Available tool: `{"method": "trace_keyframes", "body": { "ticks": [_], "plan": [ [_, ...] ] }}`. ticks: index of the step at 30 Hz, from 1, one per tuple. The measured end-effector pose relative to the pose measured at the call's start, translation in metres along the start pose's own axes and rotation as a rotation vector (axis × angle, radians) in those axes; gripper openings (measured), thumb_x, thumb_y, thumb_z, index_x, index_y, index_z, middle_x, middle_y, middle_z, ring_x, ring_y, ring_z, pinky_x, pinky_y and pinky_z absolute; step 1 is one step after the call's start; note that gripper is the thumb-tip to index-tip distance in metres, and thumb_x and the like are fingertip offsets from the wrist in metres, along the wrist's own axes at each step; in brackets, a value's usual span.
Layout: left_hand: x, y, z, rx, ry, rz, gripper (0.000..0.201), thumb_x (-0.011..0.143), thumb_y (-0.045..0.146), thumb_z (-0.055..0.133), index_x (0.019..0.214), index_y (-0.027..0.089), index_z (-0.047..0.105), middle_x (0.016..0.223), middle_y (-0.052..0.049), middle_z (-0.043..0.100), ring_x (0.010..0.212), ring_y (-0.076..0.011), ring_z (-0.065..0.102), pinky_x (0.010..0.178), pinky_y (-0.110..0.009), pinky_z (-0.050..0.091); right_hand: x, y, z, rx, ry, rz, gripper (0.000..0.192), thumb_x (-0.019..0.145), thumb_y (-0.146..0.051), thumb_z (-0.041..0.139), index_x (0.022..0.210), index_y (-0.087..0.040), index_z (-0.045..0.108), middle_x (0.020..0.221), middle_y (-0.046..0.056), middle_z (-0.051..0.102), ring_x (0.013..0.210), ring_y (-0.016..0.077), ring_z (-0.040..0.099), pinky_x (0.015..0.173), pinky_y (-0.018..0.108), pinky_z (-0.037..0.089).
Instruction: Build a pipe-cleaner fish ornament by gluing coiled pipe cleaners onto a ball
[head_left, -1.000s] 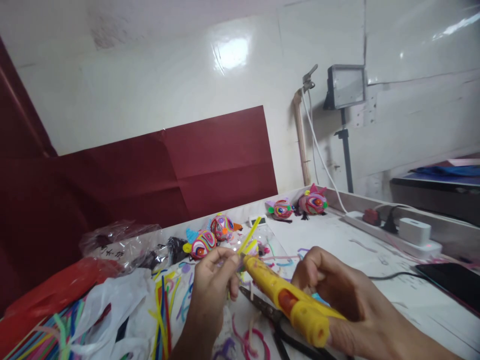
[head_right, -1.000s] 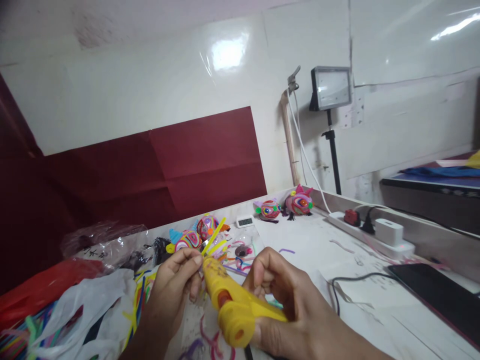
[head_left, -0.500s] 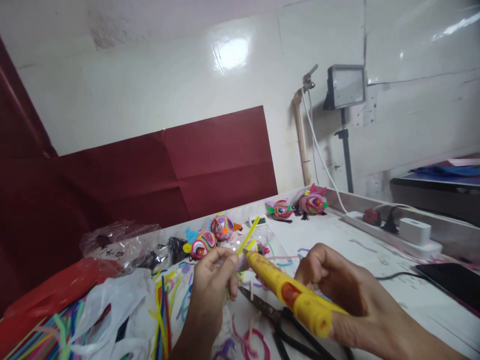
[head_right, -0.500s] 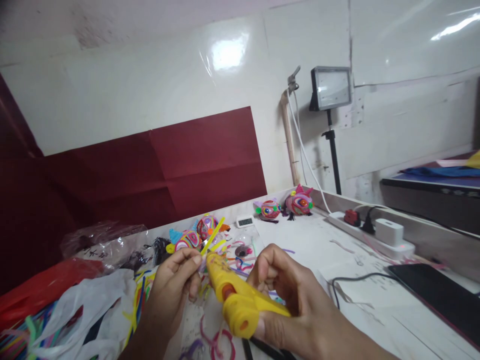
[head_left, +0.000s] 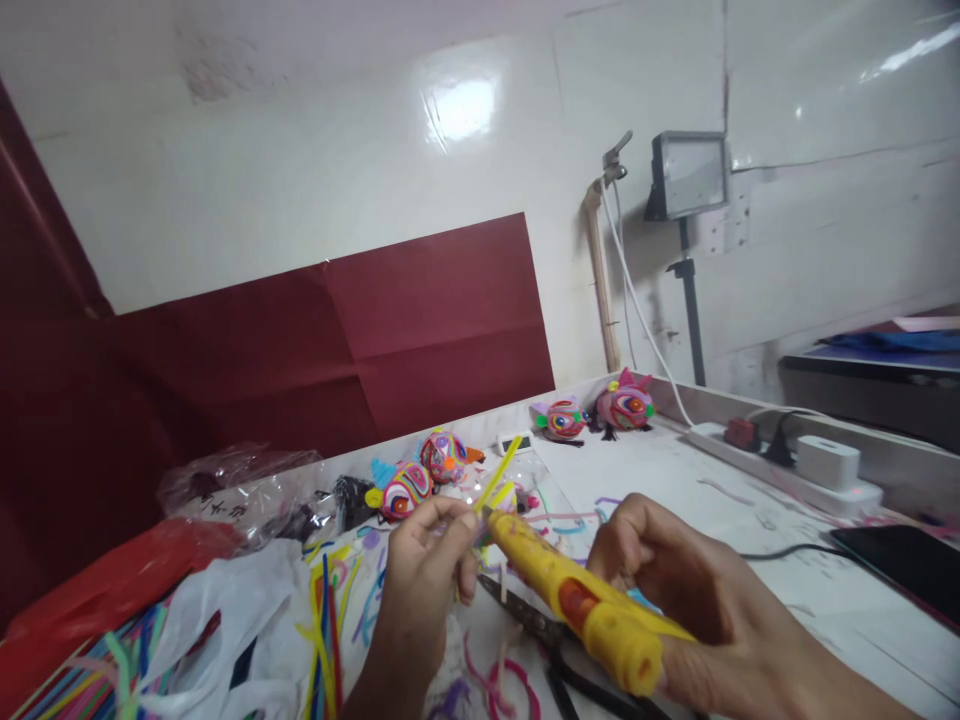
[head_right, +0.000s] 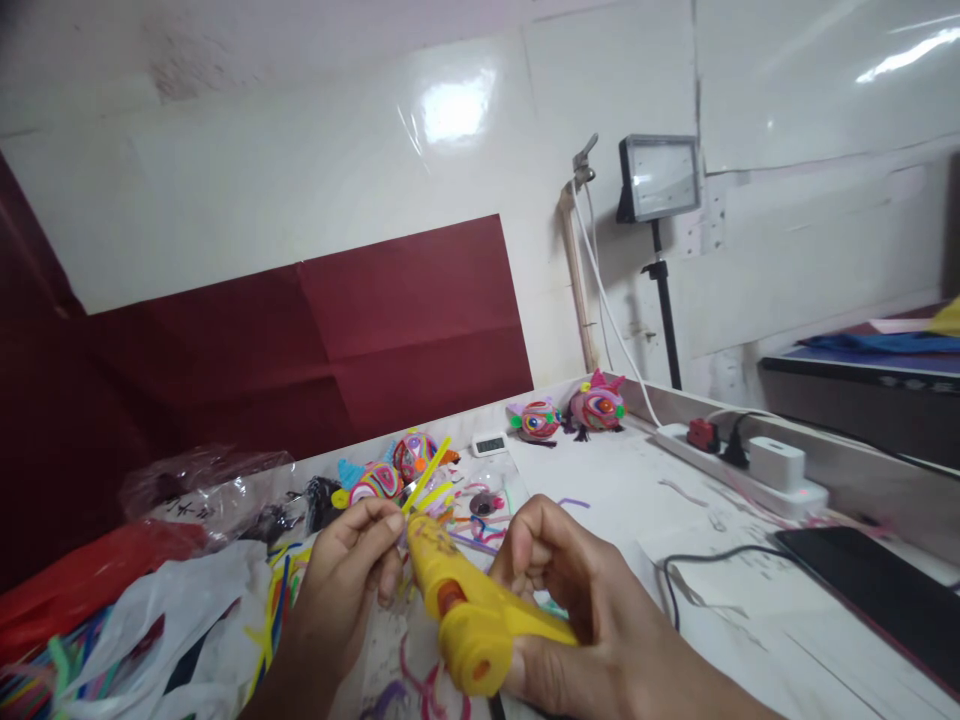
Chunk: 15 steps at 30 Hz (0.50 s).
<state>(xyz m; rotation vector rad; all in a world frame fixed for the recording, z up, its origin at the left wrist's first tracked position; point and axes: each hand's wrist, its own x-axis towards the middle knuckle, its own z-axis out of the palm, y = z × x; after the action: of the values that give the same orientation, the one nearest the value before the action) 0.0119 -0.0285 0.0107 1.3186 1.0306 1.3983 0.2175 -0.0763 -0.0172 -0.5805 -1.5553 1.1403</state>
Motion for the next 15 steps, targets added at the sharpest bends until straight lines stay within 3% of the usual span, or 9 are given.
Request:
{"method": "trace_keyframes", "body": {
  "ticks": [15],
  "plan": [
    [0.0008,0.0003,-0.0001,-0.014,-0.001,-0.003,0.021,0.072,0.035,0.066,0.073,0.017,0.055,0.034,0.008,0.041,0.033,-0.0048,0.032,0.039,-0.016,0.024,0.0020,-0.0044,-0.0016,0.052,0.024,-0.003,0.039,0.075,-0.044,0.073,0.082,-0.025,0.039,0.080,-0.002,0.051,0.068,0.0135,0.043,0.059,0.024,0.038]
  ]
}}
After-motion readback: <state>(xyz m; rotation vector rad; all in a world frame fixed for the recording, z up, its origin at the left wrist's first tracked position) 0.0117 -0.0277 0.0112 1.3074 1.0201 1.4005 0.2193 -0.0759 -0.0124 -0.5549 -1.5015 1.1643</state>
